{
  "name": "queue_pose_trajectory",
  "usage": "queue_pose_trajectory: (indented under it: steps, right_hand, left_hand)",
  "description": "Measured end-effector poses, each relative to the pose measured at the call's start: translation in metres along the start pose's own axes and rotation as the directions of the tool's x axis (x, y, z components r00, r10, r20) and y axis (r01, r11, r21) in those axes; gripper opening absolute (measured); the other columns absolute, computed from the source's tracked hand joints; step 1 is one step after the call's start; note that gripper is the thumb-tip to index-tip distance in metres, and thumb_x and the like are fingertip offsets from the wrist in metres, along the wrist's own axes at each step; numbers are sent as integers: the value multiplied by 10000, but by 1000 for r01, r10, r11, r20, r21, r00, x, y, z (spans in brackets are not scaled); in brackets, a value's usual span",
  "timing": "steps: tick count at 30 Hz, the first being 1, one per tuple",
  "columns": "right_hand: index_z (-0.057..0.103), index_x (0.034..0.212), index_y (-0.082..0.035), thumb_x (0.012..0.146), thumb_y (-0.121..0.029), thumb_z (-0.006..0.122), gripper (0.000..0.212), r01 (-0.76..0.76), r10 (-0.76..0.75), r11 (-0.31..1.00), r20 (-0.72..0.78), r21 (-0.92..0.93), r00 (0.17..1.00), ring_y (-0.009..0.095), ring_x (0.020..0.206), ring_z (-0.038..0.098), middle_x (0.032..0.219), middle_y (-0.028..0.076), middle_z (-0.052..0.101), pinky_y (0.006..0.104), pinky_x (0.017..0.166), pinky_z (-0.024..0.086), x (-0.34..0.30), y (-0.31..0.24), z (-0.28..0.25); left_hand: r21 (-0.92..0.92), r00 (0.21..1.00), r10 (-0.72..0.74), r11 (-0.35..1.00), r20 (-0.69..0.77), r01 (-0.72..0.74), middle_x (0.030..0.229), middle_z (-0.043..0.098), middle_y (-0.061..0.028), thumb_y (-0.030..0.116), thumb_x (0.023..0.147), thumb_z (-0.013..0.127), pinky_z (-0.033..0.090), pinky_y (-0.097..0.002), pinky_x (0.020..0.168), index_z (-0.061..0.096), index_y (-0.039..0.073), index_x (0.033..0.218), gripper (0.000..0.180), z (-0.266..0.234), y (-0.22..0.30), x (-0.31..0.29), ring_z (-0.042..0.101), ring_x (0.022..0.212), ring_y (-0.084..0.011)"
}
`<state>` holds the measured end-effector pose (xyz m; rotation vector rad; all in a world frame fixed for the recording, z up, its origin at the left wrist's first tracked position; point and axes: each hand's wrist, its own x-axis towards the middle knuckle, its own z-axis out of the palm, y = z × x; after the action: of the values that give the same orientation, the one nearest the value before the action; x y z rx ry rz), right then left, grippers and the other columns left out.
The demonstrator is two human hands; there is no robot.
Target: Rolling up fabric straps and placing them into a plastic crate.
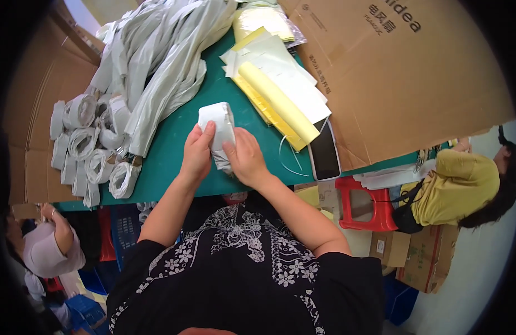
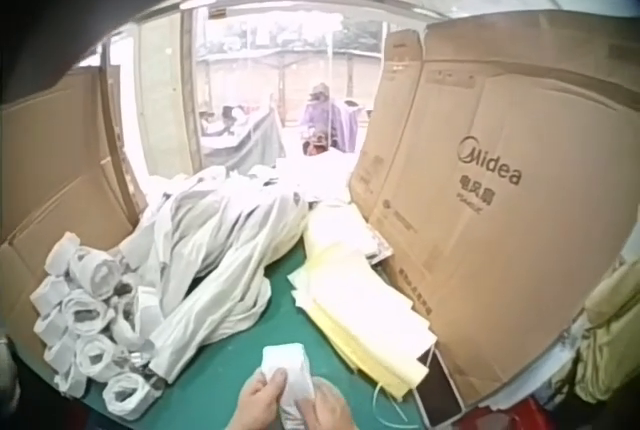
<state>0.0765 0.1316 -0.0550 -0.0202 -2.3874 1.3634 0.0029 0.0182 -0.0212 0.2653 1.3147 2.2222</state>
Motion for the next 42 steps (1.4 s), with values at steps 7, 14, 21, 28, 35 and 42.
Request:
queue_pose_trajectory:
  steps: [7, 14, 21, 28, 35, 42]
  right_hand:
    - [468, 1168, 42, 895, -254, 530, 407, 200, -183, 944, 88, -264, 979, 408, 1132, 423, 1159, 231, 493, 431, 975, 334, -4, 7, -25]
    - [446, 1198, 25, 951, -290, 448, 401, -191, 209, 963, -79, 191, 975, 169, 949, 554, 1082, 127, 561, 286, 844, 436, -2, 9, -73]
    - [459, 1195, 16, 982, -244, 394, 343, -55, 369, 703, -298, 709, 881, 136, 993, 553, 1125, 75, 573, 287, 884, 430, 45, 44, -157]
    - [478, 1171, 21, 976, -281, 417, 365, -76, 274, 857, -326, 510, 905, 107, 953, 550, 1071, 72, 584, 265, 844, 439, 45, 20, -158]
    - [484, 1130, 31, 926, -329, 490, 414, -143, 116, 980, -184, -142, 976, 260, 905, 573, 994, 167, 588, 350, 805, 437, 77, 47, -95]
    - [520, 1053, 13, 925, -357, 458, 396, -274, 222, 924, -209, -268, 952, 356, 922, 542, 956, 212, 571, 425, 808, 422, 77, 88, -88]
  left_hand:
    - [-285, 974, -227, 935, -22, 212, 1099, 577, -108, 247, 982, 380, 446, -327, 873, 487, -22, 1148, 334, 8, -3, 9, 564, 966, -180]
    - [510, 997, -74, 858, -2, 65, 678, 621, -34, 389, 940, 466, 422, -222, 581, 666, 9, 822, 446, -10, 7, 51, 547, 592, -96]
    - [850, 798, 397, 76, 454, -521, 947, 619, -156, 105, 797, 596, 469, -351, 759, 569, 49, 1117, 326, 2, -3, 162, 590, 817, -276]
    - [993, 992, 99, -75, -78, 86, 1000, 636, -186, 339, 713, 682, 480, -397, 818, 594, -54, 1019, 505, -7, 20, 274, 616, 913, -319]
    - [968, 989, 138, 253, -46, 9, 691, 632, -83, 319, 636, 778, 459, -281, 527, 653, 3, 739, 355, -53, -13, 306, 588, 574, -143]
    - [641, 961, -92, 728, -261, 244, 732, 564, -22, 338, 734, 698, 385, -303, 578, 668, 63, 865, 306, -48, 34, 306, 447, 657, -132]
